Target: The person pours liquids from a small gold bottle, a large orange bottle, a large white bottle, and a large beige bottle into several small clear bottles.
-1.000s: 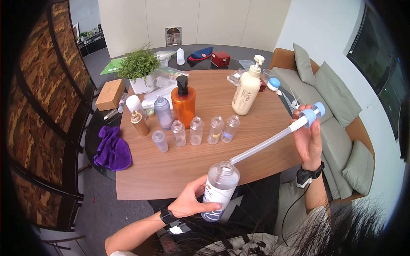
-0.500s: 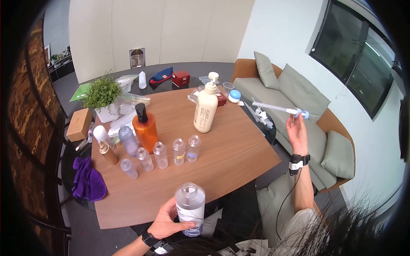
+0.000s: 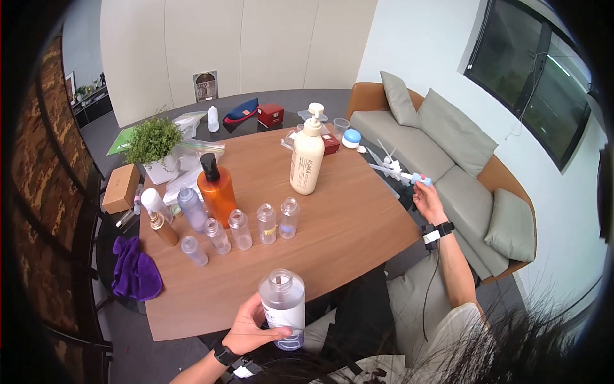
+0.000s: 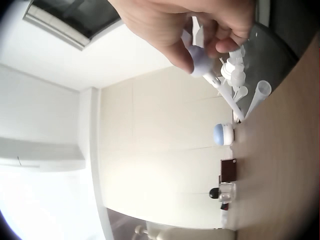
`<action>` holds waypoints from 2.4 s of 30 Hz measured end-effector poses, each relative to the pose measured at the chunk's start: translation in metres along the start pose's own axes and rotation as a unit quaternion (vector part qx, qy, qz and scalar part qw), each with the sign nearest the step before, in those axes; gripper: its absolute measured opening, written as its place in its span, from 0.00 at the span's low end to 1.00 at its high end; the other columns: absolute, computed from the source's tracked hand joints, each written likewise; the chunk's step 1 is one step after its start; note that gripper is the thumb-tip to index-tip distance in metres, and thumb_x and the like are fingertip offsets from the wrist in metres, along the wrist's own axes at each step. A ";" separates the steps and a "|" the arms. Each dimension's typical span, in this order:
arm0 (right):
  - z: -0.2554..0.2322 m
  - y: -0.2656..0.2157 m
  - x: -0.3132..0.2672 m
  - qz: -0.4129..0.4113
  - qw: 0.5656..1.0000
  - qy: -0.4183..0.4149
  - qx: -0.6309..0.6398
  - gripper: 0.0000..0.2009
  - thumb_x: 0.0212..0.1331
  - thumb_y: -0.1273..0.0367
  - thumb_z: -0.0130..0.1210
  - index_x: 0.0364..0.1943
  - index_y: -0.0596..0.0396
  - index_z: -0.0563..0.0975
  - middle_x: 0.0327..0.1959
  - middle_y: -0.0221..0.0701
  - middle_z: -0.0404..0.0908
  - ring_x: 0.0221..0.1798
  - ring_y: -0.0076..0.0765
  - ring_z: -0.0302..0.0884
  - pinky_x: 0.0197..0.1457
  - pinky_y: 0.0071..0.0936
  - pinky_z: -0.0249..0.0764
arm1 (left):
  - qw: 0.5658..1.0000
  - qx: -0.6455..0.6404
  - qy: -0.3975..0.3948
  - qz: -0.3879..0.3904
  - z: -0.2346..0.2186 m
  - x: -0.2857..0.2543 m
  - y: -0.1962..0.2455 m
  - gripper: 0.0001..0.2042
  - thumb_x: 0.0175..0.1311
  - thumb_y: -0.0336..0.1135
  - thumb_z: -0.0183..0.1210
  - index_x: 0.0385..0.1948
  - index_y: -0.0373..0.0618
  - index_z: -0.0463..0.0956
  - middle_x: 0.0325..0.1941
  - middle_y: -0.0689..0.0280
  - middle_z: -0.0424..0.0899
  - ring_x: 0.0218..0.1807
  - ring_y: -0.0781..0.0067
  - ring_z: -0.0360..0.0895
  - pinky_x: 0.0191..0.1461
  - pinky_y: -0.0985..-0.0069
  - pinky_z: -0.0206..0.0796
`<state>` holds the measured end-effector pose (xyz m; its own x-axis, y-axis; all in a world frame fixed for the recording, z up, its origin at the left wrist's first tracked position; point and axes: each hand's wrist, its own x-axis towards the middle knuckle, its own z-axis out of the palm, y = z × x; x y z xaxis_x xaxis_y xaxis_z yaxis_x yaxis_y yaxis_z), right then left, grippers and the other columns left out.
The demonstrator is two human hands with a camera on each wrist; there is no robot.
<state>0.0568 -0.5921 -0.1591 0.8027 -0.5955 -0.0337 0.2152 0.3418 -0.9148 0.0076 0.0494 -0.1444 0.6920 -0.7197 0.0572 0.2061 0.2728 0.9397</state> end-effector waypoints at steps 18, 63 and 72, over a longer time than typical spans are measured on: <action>0.019 -0.031 -0.049 -0.043 0.848 -0.206 -0.486 0.45 0.58 0.83 0.59 0.83 0.48 0.57 0.80 0.49 0.66 0.84 0.51 0.62 0.79 0.43 0.70 | 1.000 0.000 -0.005 -0.015 -0.003 0.001 -0.002 0.47 0.54 0.41 0.85 0.73 0.35 0.66 0.70 0.51 0.81 0.70 0.55 0.81 0.75 0.54 0.72; 0.273 -0.109 -0.339 -0.316 0.633 -0.568 -0.421 0.17 0.54 0.70 0.72 0.50 0.49 0.91 0.33 0.23 0.85 0.27 0.22 0.78 0.26 0.17 0.74 | 0.999 -0.019 0.009 -0.024 0.005 0.002 0.011 0.49 0.50 0.40 0.86 0.74 0.37 0.66 0.69 0.49 0.83 0.72 0.57 0.80 0.77 0.57 0.70; 0.269 -0.092 -0.327 -0.357 0.682 -0.508 -0.387 0.12 0.58 0.70 0.69 0.47 0.49 0.89 0.34 0.23 0.86 0.25 0.23 0.77 0.25 0.25 0.71 | 0.999 -0.029 0.014 -0.023 0.006 0.001 0.011 0.49 0.50 0.40 0.86 0.74 0.37 0.65 0.69 0.48 0.82 0.72 0.56 0.80 0.76 0.56 0.71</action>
<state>-0.0753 -0.2333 0.0446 0.7030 0.5353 0.4682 0.7101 -0.4922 -0.5035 0.0065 0.0477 -0.1322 0.6995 -0.7146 0.0049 0.2764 0.2768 0.9203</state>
